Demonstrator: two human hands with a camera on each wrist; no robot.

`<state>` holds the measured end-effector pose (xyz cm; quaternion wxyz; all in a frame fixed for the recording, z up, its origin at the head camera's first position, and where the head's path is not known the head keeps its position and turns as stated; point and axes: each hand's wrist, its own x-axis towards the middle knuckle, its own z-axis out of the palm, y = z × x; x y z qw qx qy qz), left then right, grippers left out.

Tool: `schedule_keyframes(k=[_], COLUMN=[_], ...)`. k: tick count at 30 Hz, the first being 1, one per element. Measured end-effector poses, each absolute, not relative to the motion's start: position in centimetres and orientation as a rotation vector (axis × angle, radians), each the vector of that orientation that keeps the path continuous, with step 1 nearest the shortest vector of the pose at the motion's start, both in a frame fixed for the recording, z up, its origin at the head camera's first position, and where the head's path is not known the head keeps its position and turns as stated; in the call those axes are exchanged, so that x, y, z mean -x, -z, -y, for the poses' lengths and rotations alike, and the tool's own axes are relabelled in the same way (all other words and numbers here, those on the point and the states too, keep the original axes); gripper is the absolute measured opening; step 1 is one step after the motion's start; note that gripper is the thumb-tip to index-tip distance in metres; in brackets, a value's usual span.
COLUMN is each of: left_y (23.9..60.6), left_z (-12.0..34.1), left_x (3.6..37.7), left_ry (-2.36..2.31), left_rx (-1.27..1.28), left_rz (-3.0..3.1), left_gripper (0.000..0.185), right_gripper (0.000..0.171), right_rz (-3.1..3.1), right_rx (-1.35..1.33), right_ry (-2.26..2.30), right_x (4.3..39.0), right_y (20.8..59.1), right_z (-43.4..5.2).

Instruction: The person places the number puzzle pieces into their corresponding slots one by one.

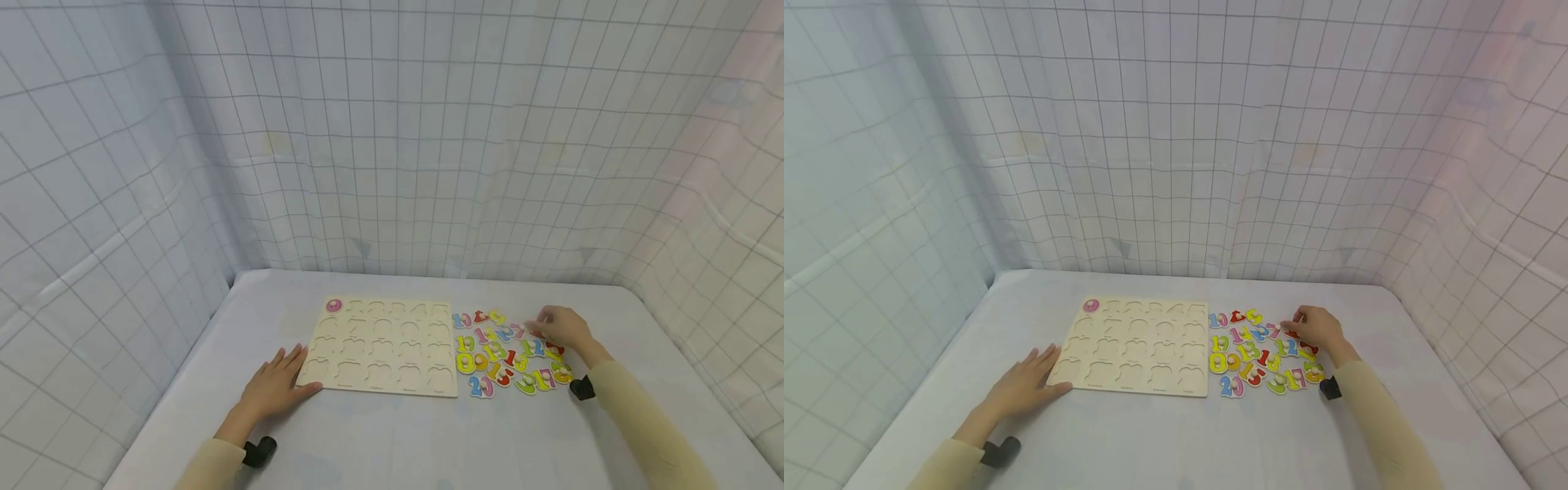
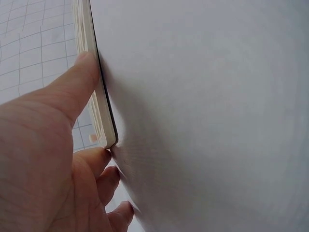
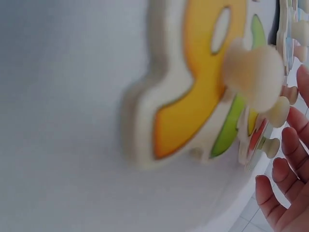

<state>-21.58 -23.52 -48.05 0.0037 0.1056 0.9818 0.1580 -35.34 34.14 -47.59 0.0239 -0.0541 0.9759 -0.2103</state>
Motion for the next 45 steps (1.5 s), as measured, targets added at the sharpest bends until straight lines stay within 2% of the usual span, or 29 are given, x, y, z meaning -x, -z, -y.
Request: schedule_keyframes(k=[11,23,29,34,45], left_y=[47.4,47.5,47.5,47.5,47.2], left_z=[23.3,23.5,23.4,23.4,23.3], left_x=[21.3,21.4,21.4,21.3,21.0], left_ry=[-0.500,-0.493,-0.496,-0.499,-0.511], left_rx=[-0.322,-0.336,-0.336,-0.329,-0.333], left_rz=[-3.069,-3.062,-3.056,-3.054,-3.057], left_gripper=[0.088,0.089,0.088,0.088,0.087], right_gripper=[0.039,0.037,0.031,0.034,0.032], right_rz=[-3.007,-3.146,-3.154,-3.161,-3.146], right_rx=[0.231,0.377,0.383,0.412,0.582], right_ry=[0.685,0.714,0.721,0.690,0.691], right_x=[34.5,35.3,36.3,37.7,39.3], right_y=[47.5,46.9,45.8,45.4,44.0], right_z=[-34.2,-32.6,-29.6,-26.3,-16.7])
